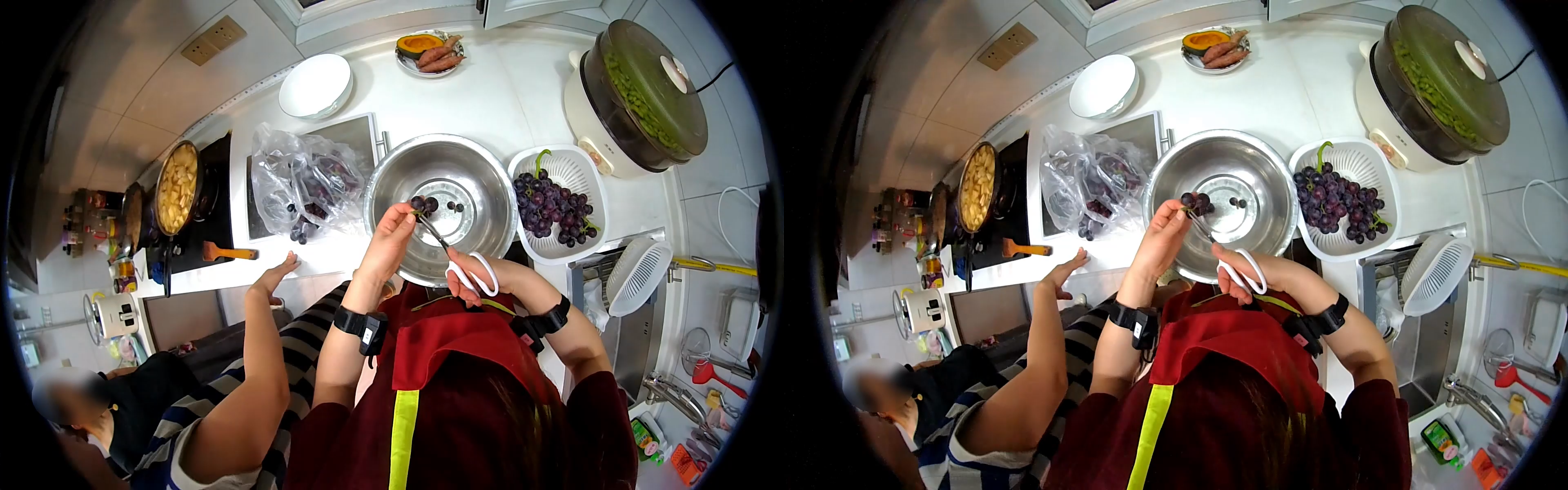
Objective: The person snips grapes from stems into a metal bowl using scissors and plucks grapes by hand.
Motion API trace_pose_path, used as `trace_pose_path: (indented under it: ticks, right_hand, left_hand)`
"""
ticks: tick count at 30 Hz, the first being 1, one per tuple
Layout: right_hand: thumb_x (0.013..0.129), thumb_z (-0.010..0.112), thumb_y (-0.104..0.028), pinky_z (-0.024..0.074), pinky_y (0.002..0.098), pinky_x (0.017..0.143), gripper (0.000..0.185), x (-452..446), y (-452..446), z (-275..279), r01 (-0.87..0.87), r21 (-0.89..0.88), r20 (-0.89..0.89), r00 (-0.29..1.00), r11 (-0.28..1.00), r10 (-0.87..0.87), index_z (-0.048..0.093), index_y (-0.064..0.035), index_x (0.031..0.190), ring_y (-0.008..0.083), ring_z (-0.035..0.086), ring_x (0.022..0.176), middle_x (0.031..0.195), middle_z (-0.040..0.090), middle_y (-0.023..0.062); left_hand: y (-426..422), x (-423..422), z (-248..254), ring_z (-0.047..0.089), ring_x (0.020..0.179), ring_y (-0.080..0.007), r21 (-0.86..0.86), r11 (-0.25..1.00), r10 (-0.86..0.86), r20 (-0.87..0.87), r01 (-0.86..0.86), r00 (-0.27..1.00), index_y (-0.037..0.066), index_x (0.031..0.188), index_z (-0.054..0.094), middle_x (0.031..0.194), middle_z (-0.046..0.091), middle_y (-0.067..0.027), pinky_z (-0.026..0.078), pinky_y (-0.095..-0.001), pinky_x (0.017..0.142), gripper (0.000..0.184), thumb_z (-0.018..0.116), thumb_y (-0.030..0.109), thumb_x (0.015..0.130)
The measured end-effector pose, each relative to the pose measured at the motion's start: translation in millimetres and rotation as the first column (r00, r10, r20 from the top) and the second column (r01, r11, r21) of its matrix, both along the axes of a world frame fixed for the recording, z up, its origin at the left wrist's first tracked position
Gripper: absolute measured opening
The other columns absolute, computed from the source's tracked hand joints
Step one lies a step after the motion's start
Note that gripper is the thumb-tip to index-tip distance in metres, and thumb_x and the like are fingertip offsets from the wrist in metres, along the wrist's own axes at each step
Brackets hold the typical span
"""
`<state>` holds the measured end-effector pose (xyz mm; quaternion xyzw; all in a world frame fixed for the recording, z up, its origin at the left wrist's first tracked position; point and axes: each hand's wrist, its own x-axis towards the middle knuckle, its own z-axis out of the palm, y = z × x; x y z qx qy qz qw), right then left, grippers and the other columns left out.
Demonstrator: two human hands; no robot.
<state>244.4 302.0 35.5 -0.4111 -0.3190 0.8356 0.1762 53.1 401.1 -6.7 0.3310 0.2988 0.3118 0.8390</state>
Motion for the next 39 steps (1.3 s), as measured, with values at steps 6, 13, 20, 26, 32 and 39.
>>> trace_pose_path:
  ticks: [6,13,20,26,32,39]
  right_hand:
    - [0.085,0.023,-0.073,0.0450,0.0256,0.046,0.079,1,1,-3,0.026,-0.013,-0.087,0.996,1.000,-0.027,0.056,-0.0029,0.068,0.0147,0.050,0.041,0.047,0.049,0.0051]
    - [0.085,0.021,-0.073,0.0455,0.0273,0.048,0.080,4,1,-3,0.006,-0.058,-0.146,0.989,0.998,-0.014,0.056,-0.0027,0.069,0.0147,0.049,0.041,0.047,0.049,0.0045]
    - [0.085,0.017,-0.073,0.0467,0.0287,0.050,0.083,6,1,1,-0.020,-0.036,-0.196,0.981,0.999,0.013,0.057,-0.0025,0.069,0.0153,0.049,0.040,0.047,0.049,0.0046]
    - [0.085,0.016,-0.073,0.0478,0.0296,0.051,0.082,6,3,-2,0.015,-0.030,-0.198,0.980,0.999,-0.021,0.056,-0.0024,0.069,0.0154,0.048,0.040,0.047,0.048,0.0045]
    - [0.085,0.018,-0.073,0.0469,0.0289,0.049,0.080,5,5,-7,0.001,-0.023,-0.174,0.985,1.000,-0.005,0.053,-0.0046,0.063,0.0144,0.046,0.038,0.044,0.045,0.0029]
    - [0.081,0.026,-0.077,0.0434,0.0269,0.043,0.077,-2,0,-9,-0.045,-0.026,0.054,0.997,0.999,0.047,0.050,-0.0071,0.059,0.0129,0.045,0.037,0.043,0.042,0.0011]
  left_hand:
    - [-3,8,11,0.044,0.117,-0.0135,0.277,0.958,0.114,-0.135,-0.073,0.984,0.010,0.100,0.052,0.123,0.050,-0.0038,0.030,-0.0288,0.101,0.011,0.047,0.003,0.093]
    - [0,7,10,0.039,0.124,-0.0168,0.350,0.935,0.124,-0.166,-0.060,0.978,0.009,0.101,0.052,0.132,0.043,-0.0079,0.027,-0.0303,0.104,0.012,0.047,0.001,0.092]
    - [1,8,5,0.032,0.130,-0.0198,0.400,0.916,0.119,-0.179,-0.038,0.977,0.008,0.101,0.051,0.133,0.042,-0.0091,0.025,-0.0324,0.106,0.013,0.048,0.001,0.092]
    - [1,8,3,0.028,0.133,-0.0218,0.421,0.907,0.113,-0.177,-0.029,0.978,0.008,0.101,0.051,0.131,0.043,-0.0097,0.022,-0.0338,0.107,0.012,0.050,0.001,0.091]
    - [0,9,0,0.029,0.133,-0.0227,0.433,0.901,0.122,-0.186,-0.030,0.975,0.008,0.100,0.051,0.129,0.044,-0.0096,0.022,-0.0337,0.107,0.012,0.051,0.001,0.090]
    - [2,7,-11,0.036,0.127,-0.0214,0.507,0.857,0.073,-0.287,0.087,0.955,0.007,0.100,0.052,0.127,0.045,-0.0103,0.025,-0.0325,0.105,0.012,0.053,0.002,0.090]
